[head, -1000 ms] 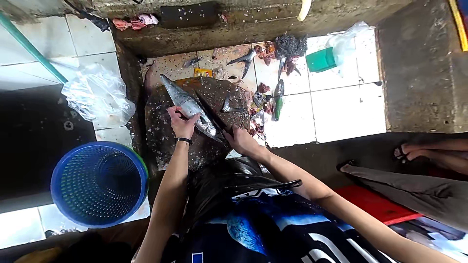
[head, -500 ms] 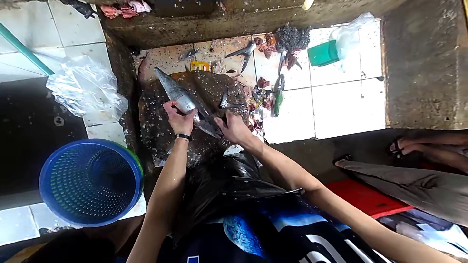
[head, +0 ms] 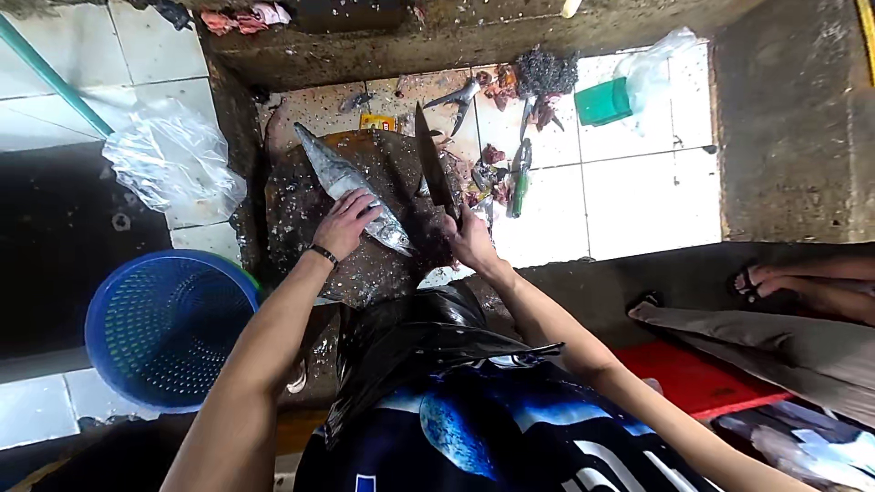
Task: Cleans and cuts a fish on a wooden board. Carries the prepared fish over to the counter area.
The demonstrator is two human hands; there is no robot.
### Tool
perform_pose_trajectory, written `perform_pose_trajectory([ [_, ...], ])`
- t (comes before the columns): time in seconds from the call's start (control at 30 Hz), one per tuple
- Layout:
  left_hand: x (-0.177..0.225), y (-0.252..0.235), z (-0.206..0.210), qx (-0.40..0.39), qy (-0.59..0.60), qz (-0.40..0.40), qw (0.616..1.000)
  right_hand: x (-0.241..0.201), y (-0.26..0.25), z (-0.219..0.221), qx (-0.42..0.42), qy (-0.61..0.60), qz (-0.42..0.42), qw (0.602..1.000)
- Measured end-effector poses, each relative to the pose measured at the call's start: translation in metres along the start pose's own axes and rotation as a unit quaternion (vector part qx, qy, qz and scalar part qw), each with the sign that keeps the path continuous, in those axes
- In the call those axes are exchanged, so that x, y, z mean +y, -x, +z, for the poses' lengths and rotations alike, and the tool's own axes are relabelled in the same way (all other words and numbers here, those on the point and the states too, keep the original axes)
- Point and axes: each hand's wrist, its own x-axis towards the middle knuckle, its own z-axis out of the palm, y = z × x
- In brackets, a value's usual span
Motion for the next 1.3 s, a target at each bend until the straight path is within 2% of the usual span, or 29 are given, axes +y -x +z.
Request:
perform_pose_trajectory([
  [0.07, -0.012, -0.027, -0.004, -0.019, -0.028, 0.063, 0.997, -0.006, -0.001, -0.003, 0.025, -0.043, -0.022, 0.999],
  [0.13, -0.006, -0.053, -0.016, -0.070, -0.062, 0.062, 0.994, -0.015, 0.000, -0.008, 0.039, -0.075, -0.042, 0.996],
  [0.2, 0.010, -0.075, -0.031, -0.120, -0.088, 0.000, 0.989, -0.018, 0.001, -0.010, 0.039, -0.101, -0.039, 0.993],
  [0.27, 0.025, -0.091, -0.042, -0.156, -0.065, -0.088, 0.982, -0.015, 0.002, -0.010, 0.036, -0.118, -0.018, 0.992],
  [0.4, 0.032, -0.088, -0.036, -0.136, -0.010, -0.228, 0.964, -0.027, -0.008, -0.021, 0.033, -0.122, -0.004, 0.992],
  [0.5, 0.048, -0.081, -0.036, -0.140, -0.036, -0.259, 0.955, -0.055, -0.029, -0.029, 0.078, -0.123, -0.067, 0.987],
  [0.63, 0.061, -0.082, -0.037, -0.121, -0.038, -0.279, 0.952, -0.065, -0.049, -0.001, 0.153, -0.152, -0.140, 0.966],
  [0.67, 0.061, -0.082, -0.035, -0.125, -0.046, -0.278, 0.951, -0.063, -0.050, 0.009, 0.134, -0.118, -0.120, 0.977],
  [0.73, 0.059, -0.082, -0.032, -0.129, -0.056, -0.278, 0.950, -0.058, -0.047, 0.020, 0.028, -0.035, -0.040, 0.998],
  [0.77, 0.059, -0.082, -0.032, -0.129, -0.061, -0.278, 0.950, -0.058, -0.045, 0.020, 0.003, -0.018, -0.025, 1.000],
  [0.87, 0.057, -0.083, -0.036, -0.132, -0.068, -0.278, 0.949, -0.068, -0.046, 0.002, 0.000, -0.007, -0.037, 0.999],
  [0.97, 0.059, -0.077, -0.035, -0.142, -0.068, -0.261, 0.953, -0.073, -0.041, -0.023, 0.059, -0.006, -0.071, 0.996],
  [1.07, 0.056, -0.059, -0.040, -0.140, -0.068, -0.257, 0.954, -0.070, -0.023, -0.068, 0.025, 0.079, -0.080, 0.993],
  [1.13, 0.045, -0.041, -0.038, -0.146, -0.072, -0.261, 0.952, -0.058, -0.006, -0.093, -0.019, 0.195, -0.084, 0.977],
  [1.23, 0.027, -0.025, -0.035, -0.140, -0.038, -0.264, 0.953, -0.041, 0.012, -0.116, -0.095, 0.366, -0.091, 0.921],
  [1.3, 0.022, -0.026, -0.036, -0.146, -0.036, -0.258, 0.954, -0.044, 0.021, -0.129, -0.125, 0.432, -0.110, 0.886],
])
